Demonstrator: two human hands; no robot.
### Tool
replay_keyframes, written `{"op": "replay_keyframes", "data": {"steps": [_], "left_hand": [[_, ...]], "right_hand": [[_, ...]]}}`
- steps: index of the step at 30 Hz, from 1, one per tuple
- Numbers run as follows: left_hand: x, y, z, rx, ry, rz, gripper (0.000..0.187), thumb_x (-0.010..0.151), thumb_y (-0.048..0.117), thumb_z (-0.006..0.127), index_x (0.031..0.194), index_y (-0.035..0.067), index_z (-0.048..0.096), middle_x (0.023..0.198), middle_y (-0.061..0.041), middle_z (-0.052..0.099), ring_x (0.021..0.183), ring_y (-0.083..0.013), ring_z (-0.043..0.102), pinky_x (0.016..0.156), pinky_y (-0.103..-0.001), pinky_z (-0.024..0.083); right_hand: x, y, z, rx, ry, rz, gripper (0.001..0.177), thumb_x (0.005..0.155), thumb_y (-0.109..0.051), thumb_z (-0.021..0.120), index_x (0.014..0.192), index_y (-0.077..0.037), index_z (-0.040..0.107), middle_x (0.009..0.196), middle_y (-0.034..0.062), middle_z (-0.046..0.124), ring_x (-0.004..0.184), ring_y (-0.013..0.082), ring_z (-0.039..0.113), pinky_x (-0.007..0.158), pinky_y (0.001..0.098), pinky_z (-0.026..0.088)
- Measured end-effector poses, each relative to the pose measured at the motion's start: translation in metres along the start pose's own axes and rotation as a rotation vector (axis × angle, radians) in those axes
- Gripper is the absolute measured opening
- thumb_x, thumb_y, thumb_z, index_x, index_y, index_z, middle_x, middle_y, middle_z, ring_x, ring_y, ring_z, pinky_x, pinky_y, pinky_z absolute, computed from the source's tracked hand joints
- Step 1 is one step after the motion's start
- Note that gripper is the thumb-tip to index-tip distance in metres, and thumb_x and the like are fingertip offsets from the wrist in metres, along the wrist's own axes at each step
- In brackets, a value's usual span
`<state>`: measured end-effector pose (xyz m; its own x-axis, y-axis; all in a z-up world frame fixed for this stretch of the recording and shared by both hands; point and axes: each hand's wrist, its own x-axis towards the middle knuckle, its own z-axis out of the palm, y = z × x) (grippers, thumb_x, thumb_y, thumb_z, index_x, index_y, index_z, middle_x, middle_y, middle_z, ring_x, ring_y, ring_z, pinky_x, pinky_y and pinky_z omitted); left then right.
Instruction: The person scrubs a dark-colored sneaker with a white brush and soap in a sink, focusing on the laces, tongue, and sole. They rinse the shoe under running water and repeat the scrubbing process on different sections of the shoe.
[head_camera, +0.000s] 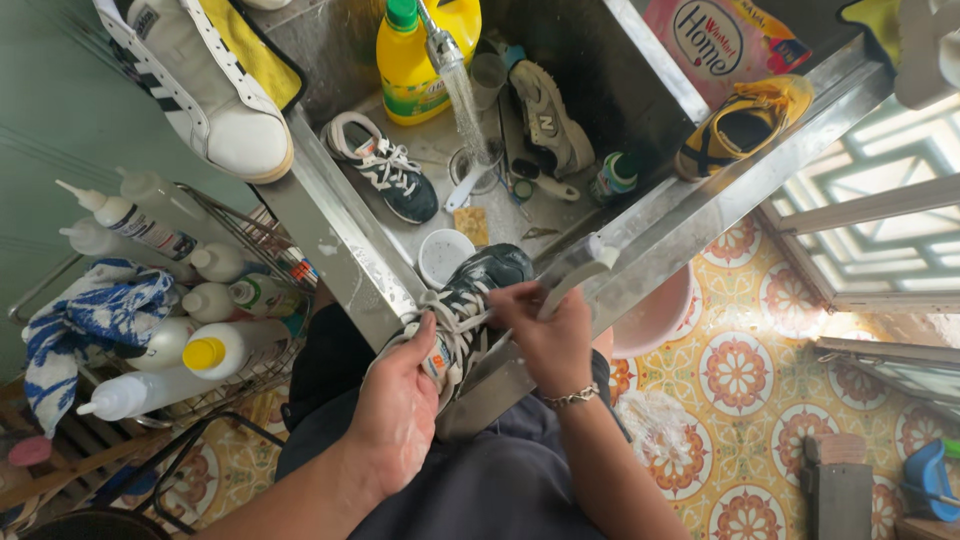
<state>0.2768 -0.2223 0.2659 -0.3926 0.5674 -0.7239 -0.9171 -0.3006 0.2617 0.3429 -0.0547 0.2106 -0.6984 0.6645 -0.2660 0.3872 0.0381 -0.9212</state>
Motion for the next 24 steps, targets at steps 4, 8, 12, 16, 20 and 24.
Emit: {"op": "replay_keyframes", "data": {"steps": [4,8,12,16,20,24], "left_hand": [[0.007,-0.001,-0.005,0.010,0.026,0.060,0.040,0.096,0.022,0.059,0.129,0.000,0.059,0.127,-0.010,0.069,0.119,-0.0179,0.064,0.105,-0.035,0.047],[0.013,-0.007,-0.007,-0.039,0.091,0.072,0.034,0.097,0.017,0.059,0.127,-0.001,0.060,0.122,-0.010,0.070,0.111,-0.0172,0.067,0.099,-0.033,0.051],[0.020,-0.014,-0.011,-0.062,0.190,0.080,0.029,0.100,0.015,0.060,0.124,0.000,0.059,0.114,-0.012,0.068,0.102,-0.0200,0.066,0.093,-0.035,0.051],[0.019,-0.014,-0.017,-0.049,0.146,0.109,0.028,0.097,0.010,0.056,0.122,0.000,0.059,0.113,-0.010,0.070,0.102,-0.0177,0.068,0.093,-0.034,0.054],[0.024,-0.019,-0.020,-0.043,0.160,0.133,0.025,0.097,0.006,0.054,0.122,0.000,0.057,0.112,-0.010,0.068,0.101,-0.0184,0.068,0.092,-0.035,0.055],[0.024,-0.017,-0.021,-0.022,0.106,0.119,0.026,0.097,0.005,0.054,0.122,-0.001,0.058,0.115,-0.011,0.068,0.101,-0.0181,0.068,0.089,-0.035,0.053]], "right_hand": [[-0.008,0.014,-0.029,-0.290,0.161,-0.307,0.024,0.102,-0.014,0.073,0.115,0.001,0.060,0.095,0.0135,0.066,0.083,0.0184,0.062,0.074,0.0332,0.052],[-0.032,0.007,-0.042,-0.185,-0.022,-0.375,0.040,0.102,-0.015,0.058,0.138,-0.005,0.044,0.107,0.0095,0.071,0.093,0.0182,0.069,0.079,0.0323,0.053],[-0.057,-0.017,-0.043,-0.544,-0.311,-0.619,0.044,0.088,-0.018,0.075,0.131,-0.011,0.063,0.091,0.0085,0.070,0.076,0.0242,0.070,0.063,0.0374,0.054],[-0.030,-0.025,-0.042,-0.708,-0.254,-0.614,0.049,0.085,-0.018,0.078,0.133,-0.019,0.068,0.081,0.0039,0.068,0.059,0.0233,0.066,0.048,0.0396,0.049],[-0.036,-0.027,-0.046,-0.729,-0.388,-0.742,0.053,0.086,-0.020,0.076,0.138,-0.020,0.064,0.071,0.0039,0.056,0.054,0.0231,0.060,0.047,0.0410,0.046],[-0.026,-0.028,-0.050,-0.776,-0.369,-0.755,0.053,0.088,-0.023,0.076,0.139,-0.018,0.063,0.068,0.0051,0.053,0.049,0.0250,0.057,0.045,0.0423,0.044]]}}
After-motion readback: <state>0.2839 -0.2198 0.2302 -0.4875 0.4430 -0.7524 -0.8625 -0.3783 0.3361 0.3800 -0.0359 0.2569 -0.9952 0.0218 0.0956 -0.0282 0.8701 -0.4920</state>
